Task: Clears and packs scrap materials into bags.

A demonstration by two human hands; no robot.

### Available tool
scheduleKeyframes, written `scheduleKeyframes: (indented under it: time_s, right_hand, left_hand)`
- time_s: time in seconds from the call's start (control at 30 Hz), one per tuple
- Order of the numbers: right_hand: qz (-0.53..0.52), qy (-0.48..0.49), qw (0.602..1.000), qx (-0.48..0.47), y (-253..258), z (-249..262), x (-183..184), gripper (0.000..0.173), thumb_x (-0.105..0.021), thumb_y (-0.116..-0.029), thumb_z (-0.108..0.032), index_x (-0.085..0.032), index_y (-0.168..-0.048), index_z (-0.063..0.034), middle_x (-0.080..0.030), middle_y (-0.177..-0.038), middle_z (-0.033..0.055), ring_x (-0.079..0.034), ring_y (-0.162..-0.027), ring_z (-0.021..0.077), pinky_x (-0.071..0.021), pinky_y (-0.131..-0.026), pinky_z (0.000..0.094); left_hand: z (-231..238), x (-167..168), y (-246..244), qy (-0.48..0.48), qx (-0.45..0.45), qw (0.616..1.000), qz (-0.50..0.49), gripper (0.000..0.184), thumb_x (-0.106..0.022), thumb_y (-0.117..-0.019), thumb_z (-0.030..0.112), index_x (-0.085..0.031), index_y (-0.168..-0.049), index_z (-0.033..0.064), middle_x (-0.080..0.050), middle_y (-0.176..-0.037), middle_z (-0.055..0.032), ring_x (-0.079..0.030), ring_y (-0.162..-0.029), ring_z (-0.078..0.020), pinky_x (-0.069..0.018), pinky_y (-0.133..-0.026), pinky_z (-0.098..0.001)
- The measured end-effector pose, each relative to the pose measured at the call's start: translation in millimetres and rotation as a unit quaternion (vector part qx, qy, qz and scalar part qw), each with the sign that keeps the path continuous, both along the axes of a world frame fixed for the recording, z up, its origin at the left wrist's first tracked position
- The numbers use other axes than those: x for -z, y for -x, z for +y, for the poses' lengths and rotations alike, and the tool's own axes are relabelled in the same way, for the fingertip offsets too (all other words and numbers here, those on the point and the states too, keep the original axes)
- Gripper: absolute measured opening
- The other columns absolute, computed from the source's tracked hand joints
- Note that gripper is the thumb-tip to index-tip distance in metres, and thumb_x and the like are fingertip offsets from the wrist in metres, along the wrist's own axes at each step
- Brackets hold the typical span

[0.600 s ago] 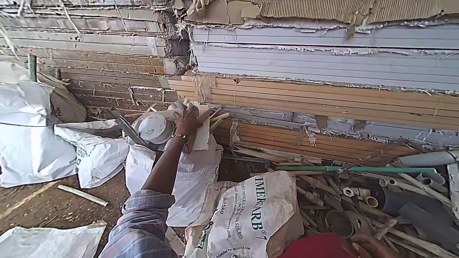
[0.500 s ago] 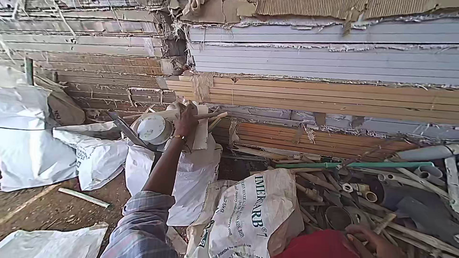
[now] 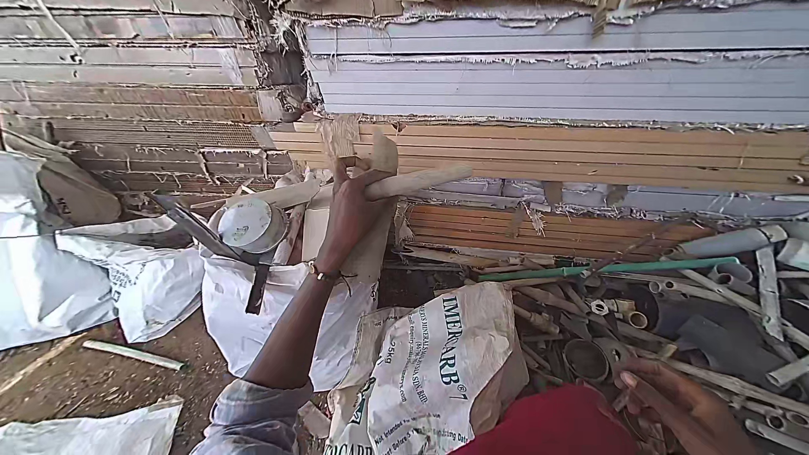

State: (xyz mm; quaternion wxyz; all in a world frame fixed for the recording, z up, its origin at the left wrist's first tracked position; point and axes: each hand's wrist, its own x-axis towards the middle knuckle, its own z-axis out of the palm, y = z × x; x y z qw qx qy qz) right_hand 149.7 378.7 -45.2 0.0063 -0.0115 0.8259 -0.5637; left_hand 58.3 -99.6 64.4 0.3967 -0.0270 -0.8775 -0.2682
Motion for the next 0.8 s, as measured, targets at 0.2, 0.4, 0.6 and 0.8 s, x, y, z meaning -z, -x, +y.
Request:
scheduleKeyframes:
  time_s: [0.2,0.4,0.6,0.8]
  right_hand:
    - [-0.012,0.311,0.949,-0.044,20.2,-32.4,-1.7,0.063,-0.072,-0.0922,-0.041,-0.046,-0.14,-0.01,-0.073,-0.121,0.0134,-0.074,-0.104,0.0298,-0.0642,-0.08,0.0416]
    - [-0.048,0.353,0.909,0.216,40.3,-40.4,3.6,0.033,-0.046,-0.1099,-0.031,-0.05,-0.135,-0.0101,-0.069,-0.11,0.0075,-0.073,-0.092,0.0202,-0.0627,-0.073,0.0387]
    - [-0.052,0.266,0.952,0.138,54.0,9.2,20.6,0.033,-0.055,-0.0984,-0.01,-0.051,-0.131,-0.007,-0.07,-0.111,0.0085,-0.073,-0.092,0.0214,-0.064,-0.07,0.0397]
    - [-0.109,0.212,0.955,0.178,72.1,23.0,31.1,0.038,-0.065,-0.096,0.0,-0.051,-0.132,-0.001,-0.067,-0.112,0.014,-0.073,-0.091,0.0255,-0.0645,-0.069,0.0438]
  left_hand:
    - [184.2,57.5,7.2,-0.032,0.286,0.956,-0.06,0.026,-0.081,-0.0807,0.01,-0.08,-0.106,0.0158,-0.055,-0.136,-0.0211,-0.068,-0.1,-0.0274,-0.0593,-0.081,-0.0403]
    - [301.1,123.8,-0.9,-0.072,0.45,0.883,-0.112,0.05,-0.083,-0.0707,-0.002,-0.075,-0.119,0.0054,-0.047,-0.145,-0.0323,-0.067,-0.106,-0.0379,-0.0584,-0.085,-0.045]
    - [309.7,166.3,7.9,-0.183,0.528,0.825,-0.085,0.084,-0.082,-0.0676,-0.008,-0.056,-0.145,0.0133,-0.039,-0.147,-0.0297,-0.055,-0.126,-0.036,-0.057,-0.094,-0.0431]
    - [294.9,189.0,14.6,-0.118,0.464,0.854,-0.205,0.091,-0.07,-0.0705,-0.006,-0.046,-0.153,0.0229,-0.03,-0.16,-0.0231,-0.042,-0.14,-0.0413,-0.0466,-0.099,-0.0594]
